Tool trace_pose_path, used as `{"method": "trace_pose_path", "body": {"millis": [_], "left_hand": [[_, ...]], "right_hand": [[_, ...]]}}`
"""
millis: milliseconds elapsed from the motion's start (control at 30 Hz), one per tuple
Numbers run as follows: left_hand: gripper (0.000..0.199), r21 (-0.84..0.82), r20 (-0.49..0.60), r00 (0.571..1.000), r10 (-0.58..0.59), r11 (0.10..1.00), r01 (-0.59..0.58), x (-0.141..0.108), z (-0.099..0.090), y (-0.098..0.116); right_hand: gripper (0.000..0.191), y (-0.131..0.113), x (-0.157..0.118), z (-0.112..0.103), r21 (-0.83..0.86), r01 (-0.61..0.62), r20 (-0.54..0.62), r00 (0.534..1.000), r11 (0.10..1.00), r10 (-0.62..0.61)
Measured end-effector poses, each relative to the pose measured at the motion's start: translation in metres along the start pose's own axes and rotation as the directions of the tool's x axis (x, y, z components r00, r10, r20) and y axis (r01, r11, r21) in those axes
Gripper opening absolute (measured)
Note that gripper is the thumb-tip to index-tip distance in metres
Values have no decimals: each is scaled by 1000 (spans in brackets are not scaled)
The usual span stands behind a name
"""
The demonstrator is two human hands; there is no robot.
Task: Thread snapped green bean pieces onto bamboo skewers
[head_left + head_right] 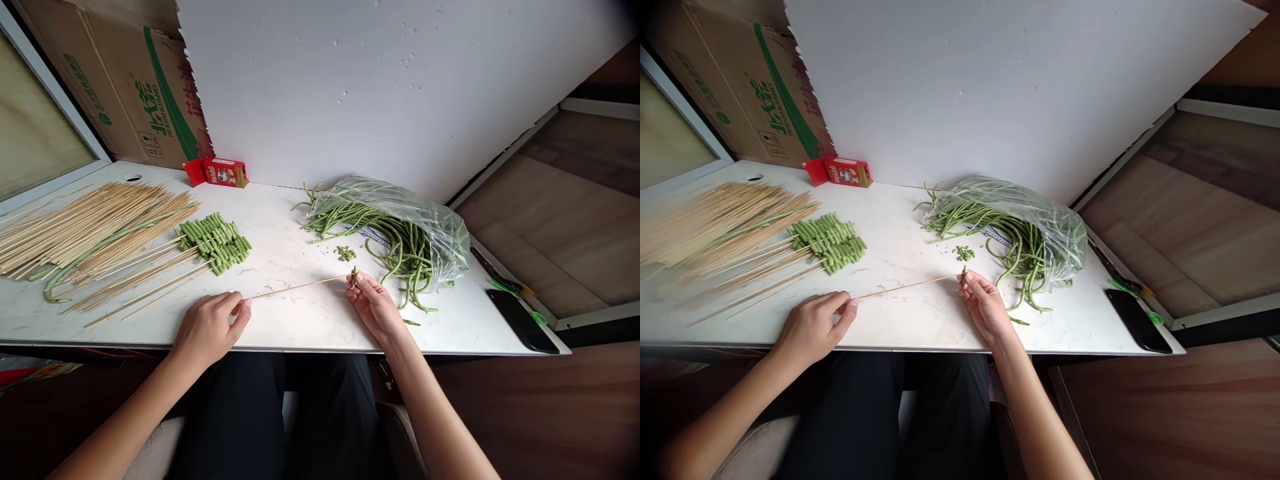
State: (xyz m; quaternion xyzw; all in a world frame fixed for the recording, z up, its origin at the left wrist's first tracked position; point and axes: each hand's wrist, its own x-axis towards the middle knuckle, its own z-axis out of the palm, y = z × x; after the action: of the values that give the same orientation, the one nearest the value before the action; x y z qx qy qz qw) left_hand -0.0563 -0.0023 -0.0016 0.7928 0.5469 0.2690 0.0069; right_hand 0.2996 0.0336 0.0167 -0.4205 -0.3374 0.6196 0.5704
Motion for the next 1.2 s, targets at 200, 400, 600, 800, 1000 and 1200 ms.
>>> {"method": "trace_pose_path", "body": {"millis": [200, 400, 600, 800, 1000, 1200], "left_hand": [[31, 11, -1, 1000, 3, 1000, -3, 2, 1, 1], [32, 15, 2, 1000, -5, 1000, 5, 1, 0, 2], [34, 31, 40, 999, -5, 999, 3, 2, -2, 1], [39, 33, 196, 980, -37, 999, 31, 16, -12, 0], [41, 24, 288, 957, -37, 999, 31, 34, -15, -6], [41, 44, 266, 964, 17, 999, -30, 29, -10, -11]], "right_hand": [[22, 1, 0, -1, 14, -2, 9, 1000, 1000, 2], [20, 3, 2, -3, 36, 3, 29, 1000, 999, -4], [22, 4, 3, -4, 29, 2, 23, 1000, 1000, -3], [24, 1, 3, -2, 47, -16, -23, 1000, 999, 17], [22, 1, 1, -1, 64, 11, -42, 999, 998, -8], [24, 2, 0, -1, 57, 22, -49, 999, 998, -19]]}}
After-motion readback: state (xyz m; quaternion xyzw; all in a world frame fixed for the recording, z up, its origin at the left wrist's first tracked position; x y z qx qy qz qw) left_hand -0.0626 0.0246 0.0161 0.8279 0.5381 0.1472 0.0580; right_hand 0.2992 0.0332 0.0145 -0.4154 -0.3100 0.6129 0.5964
